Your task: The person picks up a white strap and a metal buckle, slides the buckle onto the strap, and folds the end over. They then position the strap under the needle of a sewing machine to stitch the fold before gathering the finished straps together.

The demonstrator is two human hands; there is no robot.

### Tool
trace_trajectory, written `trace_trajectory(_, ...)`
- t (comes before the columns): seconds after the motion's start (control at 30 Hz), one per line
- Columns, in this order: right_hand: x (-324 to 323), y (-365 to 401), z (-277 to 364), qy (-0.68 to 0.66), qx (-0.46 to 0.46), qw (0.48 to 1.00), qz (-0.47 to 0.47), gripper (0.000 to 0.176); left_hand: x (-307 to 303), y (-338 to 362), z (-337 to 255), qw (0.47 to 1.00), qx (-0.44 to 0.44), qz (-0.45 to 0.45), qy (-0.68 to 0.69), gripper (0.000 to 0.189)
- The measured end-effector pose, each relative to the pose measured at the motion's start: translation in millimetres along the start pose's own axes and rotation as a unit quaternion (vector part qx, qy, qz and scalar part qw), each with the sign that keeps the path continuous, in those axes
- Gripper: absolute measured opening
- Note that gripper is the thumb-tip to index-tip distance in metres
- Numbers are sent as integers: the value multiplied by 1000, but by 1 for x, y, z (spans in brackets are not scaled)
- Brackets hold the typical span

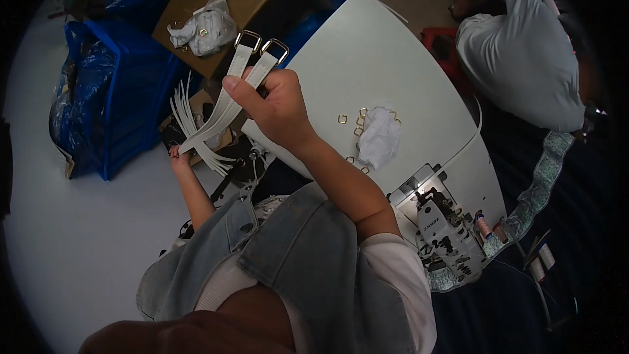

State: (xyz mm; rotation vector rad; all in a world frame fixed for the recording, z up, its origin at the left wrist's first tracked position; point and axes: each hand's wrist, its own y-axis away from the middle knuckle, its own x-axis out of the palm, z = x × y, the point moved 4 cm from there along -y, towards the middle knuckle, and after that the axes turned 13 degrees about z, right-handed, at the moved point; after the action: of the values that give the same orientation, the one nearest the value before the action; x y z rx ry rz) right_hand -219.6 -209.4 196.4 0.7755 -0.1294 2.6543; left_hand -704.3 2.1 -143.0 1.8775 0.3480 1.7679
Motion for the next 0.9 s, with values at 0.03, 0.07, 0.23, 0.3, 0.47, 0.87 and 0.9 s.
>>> trace_trajectory(0.03, 1, 0, 2, 2, 0, 1000, 0, 22, -3, -3, -3, 1000, -1, 9, 15, 17)
trace_trajectory(0.07, 2, 1, 3, 4, 1, 1000, -2, 22, -6, -6, -6, 999, -1, 18, 30, 16)
trace_trajectory(0.23, 5, 5, 10, 31, 0, 1000, -1, 21, 17, 13, 31, 999, 6, -6, 51, 14)
trace_trajectory(0.3, 7, 9, 15, 54, 10, 998, 15, 18, 14, -10, 11, 998, -6, 5, 55, 14)
trace_trajectory(0.47, 10, 16, 32, 122, -40, 991, 46, 19, 10, -6, 40, 996, -8, 0, 90, 14)
trace_trajectory(0.87, -6, 37, 45, 94, -110, 983, 111, 22, 40, -26, 76, 996, -29, 44, 66, 13)
trace_trajectory(0.9, -7, 39, 49, 101, -94, 984, 109, 24, 44, -31, 74, 995, -37, 59, 67, 13)
